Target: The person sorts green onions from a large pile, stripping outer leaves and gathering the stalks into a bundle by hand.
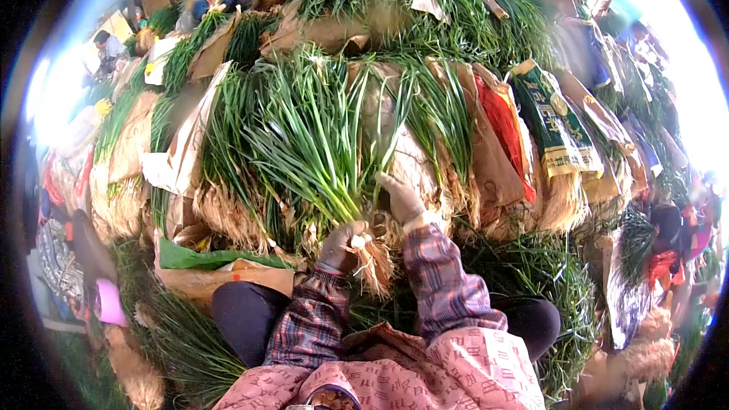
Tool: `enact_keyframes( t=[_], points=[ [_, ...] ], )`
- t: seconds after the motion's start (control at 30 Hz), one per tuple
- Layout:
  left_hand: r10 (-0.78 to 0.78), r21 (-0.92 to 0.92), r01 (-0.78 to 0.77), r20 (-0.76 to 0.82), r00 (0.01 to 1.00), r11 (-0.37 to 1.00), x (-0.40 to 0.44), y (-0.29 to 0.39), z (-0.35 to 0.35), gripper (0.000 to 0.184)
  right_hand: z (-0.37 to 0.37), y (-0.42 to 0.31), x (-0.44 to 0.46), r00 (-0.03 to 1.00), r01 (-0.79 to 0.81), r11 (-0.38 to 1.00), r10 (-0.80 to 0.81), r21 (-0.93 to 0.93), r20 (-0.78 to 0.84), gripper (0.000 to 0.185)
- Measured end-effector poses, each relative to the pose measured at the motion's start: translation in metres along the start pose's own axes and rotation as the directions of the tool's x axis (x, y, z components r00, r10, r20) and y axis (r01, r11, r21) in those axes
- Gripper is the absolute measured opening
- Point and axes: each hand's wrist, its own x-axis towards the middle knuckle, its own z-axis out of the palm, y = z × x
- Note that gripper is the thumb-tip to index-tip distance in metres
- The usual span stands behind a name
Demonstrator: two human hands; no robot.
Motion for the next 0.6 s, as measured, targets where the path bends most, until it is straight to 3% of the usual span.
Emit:
enact_keyframes(
  t=[0.03,0.07,0.1,0.13,0.17,0.2,0.23,0.27,0.3,0.37,0.4,0.47,0.5,0.53,0.57,0.6],
  points=[
    [-0.054,-0.069,0.057,0.046,0.997,0.996,-0.002,0.003,0.000,0.017,0.008,-0.007,0.003,0.995,-0.037,0.999,0.036,-0.008,-0.090,0.039],
    [0.123,0.336,-0.131,0.045,0.991,0.933,-0.011,0.016,0.010,0.024,0.016,-0.007,0.009,0.989,-0.043,0.994,0.028,-0.100,-0.147,0.042],
    [0.097,0.351,-0.088,-0.010,0.995,0.932,-0.016,0.029,0.020,0.027,0.027,-0.007,0.010,0.982,0.057,0.958,-0.105,-0.280,-0.158,0.039],
    [0.038,0.227,-0.025,-0.052,0.998,0.974,-0.012,0.027,0.018,0.028,0.031,-0.005,0.001,0.943,0.118,0.581,-0.319,-0.805,-0.092,0.030],
    [-0.030,0.097,0.038,-0.086,0.996,0.995,-0.010,0.023,0.015,0.030,0.037,-0.015,-0.009,0.947,0.160,0.353,-0.320,-0.922,0.042,0.027],
    [-0.113,0.036,0.118,-0.115,0.987,0.992,-0.009,0.020,0.014,0.029,0.045,-0.030,-0.021,0.966,0.076,0.357,-0.258,-0.931,-0.019,0.026],
    [-0.170,-0.169,0.163,-0.030,0.985,0.972,-0.005,0.006,-0.001,0.028,0.049,-0.040,-0.029,0.977,-0.005,0.356,-0.197,-0.934,-0.080,0.027],
    [-0.125,-0.265,0.118,-0.008,0.992,0.957,-0.008,0.017,0.013,0.030,0.036,-0.010,-0.020,0.927,0.073,0.667,-0.320,-0.741,-0.196,0.028],
    [-0.077,-0.360,0.075,0.009,0.997,0.930,-0.010,0.028,0.025,0.033,0.032,-0.004,-0.024,0.864,0.265,0.740,-0.467,-0.618,-0.189,0.032],
    [0.013,-0.506,0.063,0.146,0.989,0.860,0.007,0.002,0.015,0.034,0.029,0.008,-0.018,0.821,0.283,0.831,-0.468,-0.479,-0.326,0.033],
    [0.098,-0.553,0.038,0.214,0.972,0.832,0.011,0.001,0.018,0.034,0.006,0.007,-0.002,0.792,0.161,0.782,-0.466,-0.602,-0.395,0.031],
    [0.210,-0.653,0.160,0.450,0.868,0.740,0.023,-0.012,0.005,0.031,-0.039,0.006,0.029,0.719,-0.142,0.644,-0.455,-0.752,-0.525,0.028],
    [0.282,-0.655,0.057,0.400,0.872,0.754,0.023,-0.026,-0.003,0.028,-0.073,-0.007,0.036,0.624,0.011,0.949,-0.253,-0.316,-0.740,0.031],
    [0.351,-0.650,-0.047,0.347,0.870,0.758,0.023,-0.040,-0.010,0.024,-0.081,-0.024,0.031,0.566,0.077,0.895,-0.401,-0.438,-0.720,0.036],
    [0.198,-0.577,-0.013,0.258,0.946,0.817,0.018,-0.035,-0.012,0.024,-0.101,-0.033,0.035,0.621,-0.146,0.565,-0.587,-0.812,-0.519,0.033],
    [0.036,-0.513,0.052,0.161,0.986,0.857,0.014,-0.031,-0.015,0.025,-0.101,-0.041,0.041,0.669,-0.263,0.415,-0.572,-0.871,-0.475,0.030]
  ],
)
